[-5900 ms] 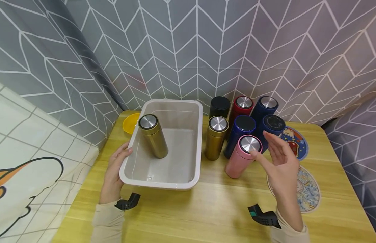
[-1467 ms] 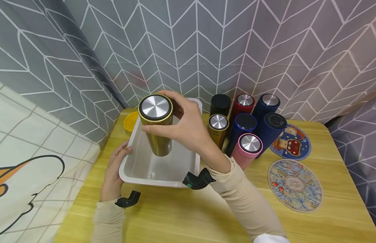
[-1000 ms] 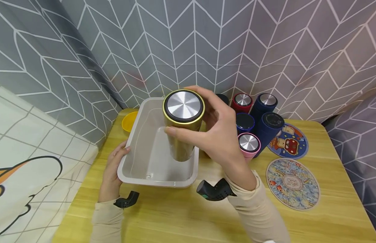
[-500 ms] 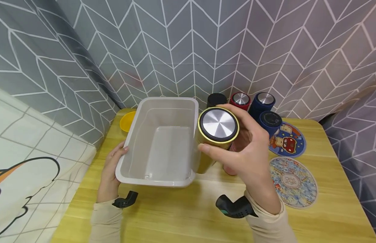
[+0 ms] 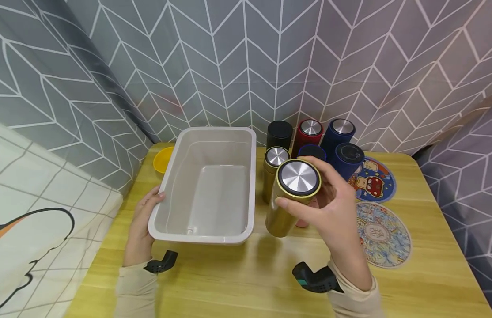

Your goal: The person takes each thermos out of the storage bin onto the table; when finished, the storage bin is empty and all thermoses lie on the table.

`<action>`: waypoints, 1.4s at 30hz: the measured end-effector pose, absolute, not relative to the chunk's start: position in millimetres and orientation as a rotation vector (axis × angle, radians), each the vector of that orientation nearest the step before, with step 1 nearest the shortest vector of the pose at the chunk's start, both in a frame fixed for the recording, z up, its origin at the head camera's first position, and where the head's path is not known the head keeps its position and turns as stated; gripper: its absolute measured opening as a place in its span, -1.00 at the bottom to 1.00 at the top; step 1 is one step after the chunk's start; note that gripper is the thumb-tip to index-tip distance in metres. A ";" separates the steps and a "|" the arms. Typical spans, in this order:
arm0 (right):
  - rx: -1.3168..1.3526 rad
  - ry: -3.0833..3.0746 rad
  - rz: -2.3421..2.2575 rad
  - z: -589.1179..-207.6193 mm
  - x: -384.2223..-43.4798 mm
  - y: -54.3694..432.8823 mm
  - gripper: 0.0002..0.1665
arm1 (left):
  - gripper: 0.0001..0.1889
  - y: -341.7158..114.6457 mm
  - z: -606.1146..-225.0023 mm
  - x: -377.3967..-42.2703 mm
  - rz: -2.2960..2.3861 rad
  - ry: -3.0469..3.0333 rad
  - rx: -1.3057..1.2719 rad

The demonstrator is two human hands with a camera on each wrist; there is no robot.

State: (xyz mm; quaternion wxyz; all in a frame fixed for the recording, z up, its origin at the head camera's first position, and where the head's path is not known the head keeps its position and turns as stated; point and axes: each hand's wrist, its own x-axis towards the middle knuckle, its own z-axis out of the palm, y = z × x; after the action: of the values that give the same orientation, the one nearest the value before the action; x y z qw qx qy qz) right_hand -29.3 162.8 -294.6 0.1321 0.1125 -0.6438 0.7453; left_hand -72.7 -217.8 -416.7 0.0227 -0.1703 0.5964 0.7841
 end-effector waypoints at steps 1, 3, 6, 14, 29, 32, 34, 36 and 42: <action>0.326 -1.914 2.147 -299.7 -30.4 162.4 -0.12 | -0.72 -217.8 -417.0 -72.8 2.426 1.849 -0.530; 0.284 -2.002 2.111 -309.5 -32.2 161.0 -0.12 | -0.73 -217.4 -417.6 -72.7 2.427 1.848 -0.525; 0.193 -2.079 2.083 -324.9 -34.1 157.9 -0.12 | -0.74 -216.7 -418.8 -73.2 2.430 1.846 -0.510; 0.116 -2.070 2.118 -362.5 -43.5 145.0 -0.10 | -0.73 -216.0 -419.3 -74.2 2.442 1.836 -0.478; 0.012 -2.166 1.946 -398.3 -57.6 134.6 -0.09 | -0.64 -217.1 -420.6 -74.4 2.404 1.854 -0.549; -0.001 -2.172 1.937 -399.7 -59.4 134.7 -0.09 | -0.61 -217.3 -421.3 -74.9 2.394 1.855 -0.557; -0.008 -2.171 1.939 -399.8 -59.7 134.6 -0.09 | -0.61 -217.4 -421.6 -75.1 2.394 1.854 -0.551; -0.012 -2.169 1.943 -399.7 -59.6 134.4 -0.09 | -0.62 -217.5 -421.9 -75.3 2.393 1.853 -0.542; 0.009 -2.166 1.943 -395.4 -57.2 131.9 -0.07 | -0.73 -217.0 -421.0 -74.1 2.419 1.841 -0.502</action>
State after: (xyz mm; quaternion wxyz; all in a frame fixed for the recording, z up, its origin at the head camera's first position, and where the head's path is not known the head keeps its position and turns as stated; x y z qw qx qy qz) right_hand -57.2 131.9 -395.4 0.1156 0.0031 -0.7394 0.6633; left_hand -74.1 -217.0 -421.0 0.0302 -0.1627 0.5973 0.7848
